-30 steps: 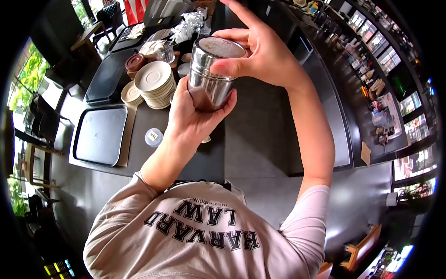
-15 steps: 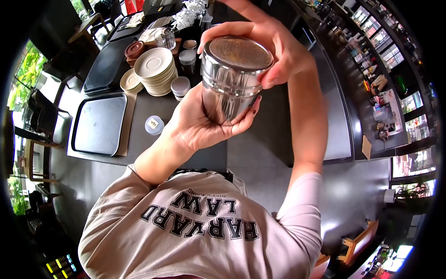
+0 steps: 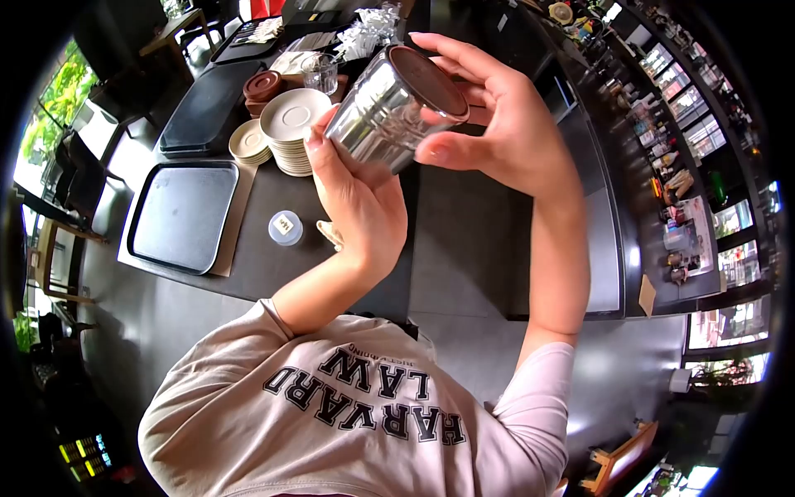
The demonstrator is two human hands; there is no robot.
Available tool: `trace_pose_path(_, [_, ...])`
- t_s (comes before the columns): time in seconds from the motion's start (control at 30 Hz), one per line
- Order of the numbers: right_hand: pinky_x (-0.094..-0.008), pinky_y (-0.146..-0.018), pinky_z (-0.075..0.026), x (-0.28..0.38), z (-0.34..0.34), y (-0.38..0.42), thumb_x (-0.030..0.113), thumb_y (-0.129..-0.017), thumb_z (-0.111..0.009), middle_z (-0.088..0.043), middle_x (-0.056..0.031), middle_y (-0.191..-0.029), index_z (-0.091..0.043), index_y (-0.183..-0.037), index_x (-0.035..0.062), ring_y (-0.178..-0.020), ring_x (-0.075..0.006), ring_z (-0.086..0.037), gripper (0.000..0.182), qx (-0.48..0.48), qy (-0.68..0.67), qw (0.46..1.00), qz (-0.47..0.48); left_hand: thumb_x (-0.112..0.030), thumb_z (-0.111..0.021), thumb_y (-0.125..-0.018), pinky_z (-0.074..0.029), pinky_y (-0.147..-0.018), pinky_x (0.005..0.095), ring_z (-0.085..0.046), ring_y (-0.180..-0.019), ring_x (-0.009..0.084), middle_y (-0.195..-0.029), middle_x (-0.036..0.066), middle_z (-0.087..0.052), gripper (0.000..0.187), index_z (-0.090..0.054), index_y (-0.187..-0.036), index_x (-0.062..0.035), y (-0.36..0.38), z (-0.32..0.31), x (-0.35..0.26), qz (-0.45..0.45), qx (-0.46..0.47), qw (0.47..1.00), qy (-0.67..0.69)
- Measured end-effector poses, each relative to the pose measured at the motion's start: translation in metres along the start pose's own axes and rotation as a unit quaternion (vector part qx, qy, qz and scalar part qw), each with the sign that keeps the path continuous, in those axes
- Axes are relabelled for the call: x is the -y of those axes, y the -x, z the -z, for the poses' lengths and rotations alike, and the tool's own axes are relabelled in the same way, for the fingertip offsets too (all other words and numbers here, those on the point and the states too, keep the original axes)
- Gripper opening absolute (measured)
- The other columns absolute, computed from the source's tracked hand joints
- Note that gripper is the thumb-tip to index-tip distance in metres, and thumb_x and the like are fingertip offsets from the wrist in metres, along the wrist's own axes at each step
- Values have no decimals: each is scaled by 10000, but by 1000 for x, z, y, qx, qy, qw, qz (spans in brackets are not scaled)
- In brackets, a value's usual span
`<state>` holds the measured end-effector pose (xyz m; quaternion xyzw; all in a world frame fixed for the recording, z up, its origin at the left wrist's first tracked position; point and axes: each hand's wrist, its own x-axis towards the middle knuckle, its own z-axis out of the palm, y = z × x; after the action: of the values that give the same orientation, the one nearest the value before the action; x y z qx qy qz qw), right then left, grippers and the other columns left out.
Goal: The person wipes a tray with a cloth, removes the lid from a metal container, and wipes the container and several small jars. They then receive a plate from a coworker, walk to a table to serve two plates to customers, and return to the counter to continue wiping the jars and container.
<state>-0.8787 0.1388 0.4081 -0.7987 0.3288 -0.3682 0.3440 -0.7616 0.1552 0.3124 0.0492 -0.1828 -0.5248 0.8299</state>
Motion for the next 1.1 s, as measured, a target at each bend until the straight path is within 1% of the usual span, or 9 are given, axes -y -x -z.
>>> trace_pose_path(0.13, [-267, -864, -447, -13, -29, -6, 258, -619, -837, -538, -132, -1131, -297, -1337, 0, -1007, -144, -545, 934, -118, -177, 972, 94, -417, -386, -948, -401, -877, 281, -494, -967, 137, -1045, 77, -484, 406, -406, -1107, -45, 6, -6, 0, -1, -12, 1000, 24])
trace_pose_path(0.17, [-385, -927, -448, -15, -32, -8, 393, -631, -803, -490, -243, -1188, -172, -1355, -17, -1100, -311, -525, 1044, -127, -143, 975, 114, -417, -377, -950, -413, -866, 285, -505, -959, 139, -1040, 76, -493, 400, -409, -1098, -47, 6, -7, -3, 41, -19, 998, 42])
trace_pose_path(0.27, [-472, -919, -447, -27, -31, -12, 388, -602, -823, -477, -293, -1171, -130, -1366, 23, -1110, -395, -502, 1094, -116, -159, 969, 148, -422, -326, -959, -468, -808, 301, -557, -908, 144, -999, 67, -538, 384, -425, -1060, -65, 8, -18, -22, 175, -61, 979, 85])
trace_pose_path(0.57, [-486, -944, -418, -38, -11, -26, 399, -568, -840, -386, -336, -1236, -16, -1402, 37, -1167, -407, -443, 1226, 80, -255, 949, 165, -473, -300, -936, -470, -810, 358, -561, -949, 251, -1090, 138, -531, 496, -410, -1177, -53, 2, -22, -61, 473, -83, 869, 120])
trace_pose_path(0.73, [-495, -962, -395, -44, -20, -25, 398, -571, -839, -338, -347, -1270, 6, -1406, 40, -1195, -418, -407, 1240, 105, -370, 911, 151, -318, -380, -941, -449, -866, 470, -527, -1043, 244, -1126, 106, -542, 367, -450, -1170, -40, 4, -2, -58, 634, -41, 701, 323])
trace_pose_path(0.9, [-503, -980, -373, -56, -25, -31, 397, -574, -837, -290, -357, -1305, 29, -1409, 43, -1224, -428, -370, 1254, 160, -455, 864, 144, -387, -396, -933, -450, -862, 454, -511, -1074, 280, -1176, 120, -514, 428, -419, -1209, -60, 4, 7, -50, 534, -25, 793, 293])
trace_pose_path(0.93, [-509, -1013, -322, -37, -38, -25, 404, -600, -821, -167, -351, -1374, 77, -1410, 53, -1266, -449, -290, 1259, 40, -406, 905, 122, -409, -361, -941, -458, -867, 442, -532, -1054, 267, -1142, 117, -533, 428, -418, -1187, -64, 1, 2, -52, 440, -22, 867, 235])
trace_pose_path(1.0, [-472, -1018, -331, -34, -39, -12, 442, -618, -796, -313, -308, -1335, 148, -1398, 68, -1240, -391, -367, 1281, -42, -287, 946, 145, -453, -293, -957, -475, -877, 417, -574, -1016, 241, -1074, 112, -569, 443, -416, -1145, -71, -1, -11, -56, 227, -24, 967, 110])
trace_pose_path(1.1, [-458, -995, -357, -37, -47, -6, 509, -606, -776, -397, -297, -1273, 154, -1397, 76, -1195, -377, -421, 1295, -87, -273, 943, 171, -434, -359, -951, -461, -865, 335, -556, -981, 181, -1066, 101, -539, 426, -383, -1164, -65, -4, -7, -44, 86, -6, 994, 63])
